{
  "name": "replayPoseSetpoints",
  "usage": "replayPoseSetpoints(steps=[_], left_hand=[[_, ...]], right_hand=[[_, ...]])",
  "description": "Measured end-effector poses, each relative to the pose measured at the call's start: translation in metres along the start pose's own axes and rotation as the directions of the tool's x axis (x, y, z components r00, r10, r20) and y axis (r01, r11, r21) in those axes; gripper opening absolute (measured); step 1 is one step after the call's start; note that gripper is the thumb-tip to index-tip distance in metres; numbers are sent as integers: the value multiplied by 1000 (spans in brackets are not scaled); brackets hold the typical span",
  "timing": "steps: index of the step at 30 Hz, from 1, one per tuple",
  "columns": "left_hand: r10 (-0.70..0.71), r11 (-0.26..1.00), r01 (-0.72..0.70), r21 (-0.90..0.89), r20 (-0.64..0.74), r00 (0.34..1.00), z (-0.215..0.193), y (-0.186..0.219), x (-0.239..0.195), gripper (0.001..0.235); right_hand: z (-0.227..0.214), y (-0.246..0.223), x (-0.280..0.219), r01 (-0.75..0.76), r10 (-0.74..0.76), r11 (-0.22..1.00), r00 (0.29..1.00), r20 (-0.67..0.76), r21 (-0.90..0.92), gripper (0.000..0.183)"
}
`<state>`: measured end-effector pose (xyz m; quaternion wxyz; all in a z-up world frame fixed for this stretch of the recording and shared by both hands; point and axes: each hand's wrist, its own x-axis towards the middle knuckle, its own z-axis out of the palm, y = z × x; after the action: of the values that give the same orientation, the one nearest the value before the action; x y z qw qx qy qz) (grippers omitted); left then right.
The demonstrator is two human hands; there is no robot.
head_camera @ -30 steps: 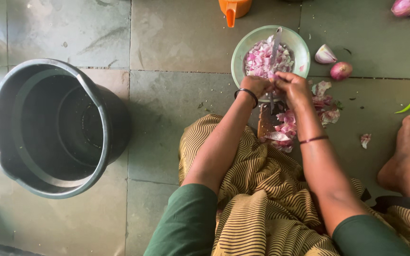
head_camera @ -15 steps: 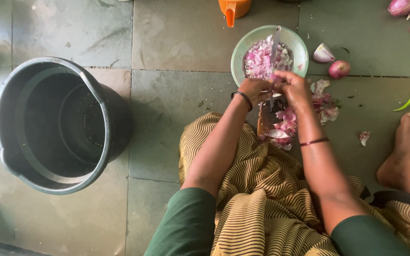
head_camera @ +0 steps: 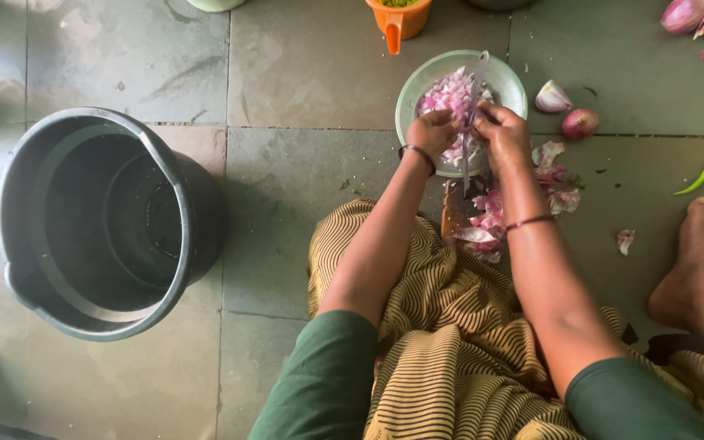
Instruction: The person sits on a tiled floor and uses a traditional blade tool to peel and chop red onions into small pieces. The chopped onions are collected in a bowl, and the peels are discarded on the floor.
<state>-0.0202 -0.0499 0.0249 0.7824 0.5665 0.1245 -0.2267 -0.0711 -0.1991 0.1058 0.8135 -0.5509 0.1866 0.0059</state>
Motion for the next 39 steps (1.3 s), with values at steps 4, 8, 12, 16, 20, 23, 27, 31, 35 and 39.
replayPoseSetpoints(steps=[4, 8, 12, 16, 20, 23, 27, 31, 35, 39], left_hand=[[-75, 994, 74, 81, 16, 997, -3, -1, -31, 38], [268, 515, -544, 662, 479, 836, -14, -12, -38, 25], [-133, 987, 119, 110, 136, 982, -1, -27, -21, 20], [-280, 951, 291, -101, 108, 954, 6, -24, -16, 17], [-251, 966, 256, -28, 112, 961, 8, -10, -26, 22], [-276, 960, 280, -29, 107, 955, 10, -4, -27, 33], [-226, 974, 227, -4, 99, 969, 12, -11, -23, 34], [-39, 931, 63, 360, -72, 997, 20, -8, -5, 33], [153, 976, -150, 160, -7, 988, 22, 16, -11, 31], [219, 910, -195, 365, -26, 975, 14, 37, -41, 38]], right_hand=[[-7, -6, -31, 14, -12, 997, 999, 30, -72, 34], [1, -14, -51, -53, 65, 974, 997, 51, -221, 31], [0, -11, -52, -105, 106, 974, 994, -4, -200, 28], [-12, -3, -43, -168, 169, 985, 986, 13, -41, 25], [-21, 3, -37, -238, 237, 968, 971, 14, 81, 25], [-25, 7, -35, -238, 238, 967, 971, 12, 88, 26], [-29, 16, -29, -214, 215, 976, 976, -23, 49, 26], [-23, 19, 1, -114, 114, 993, 993, -15, -29, 24], [-15, 7, 11, -29, 24, 998, 996, -82, -53, 25], [-10, -14, -13, 75, -73, 994, 997, -25, 77, 29]])
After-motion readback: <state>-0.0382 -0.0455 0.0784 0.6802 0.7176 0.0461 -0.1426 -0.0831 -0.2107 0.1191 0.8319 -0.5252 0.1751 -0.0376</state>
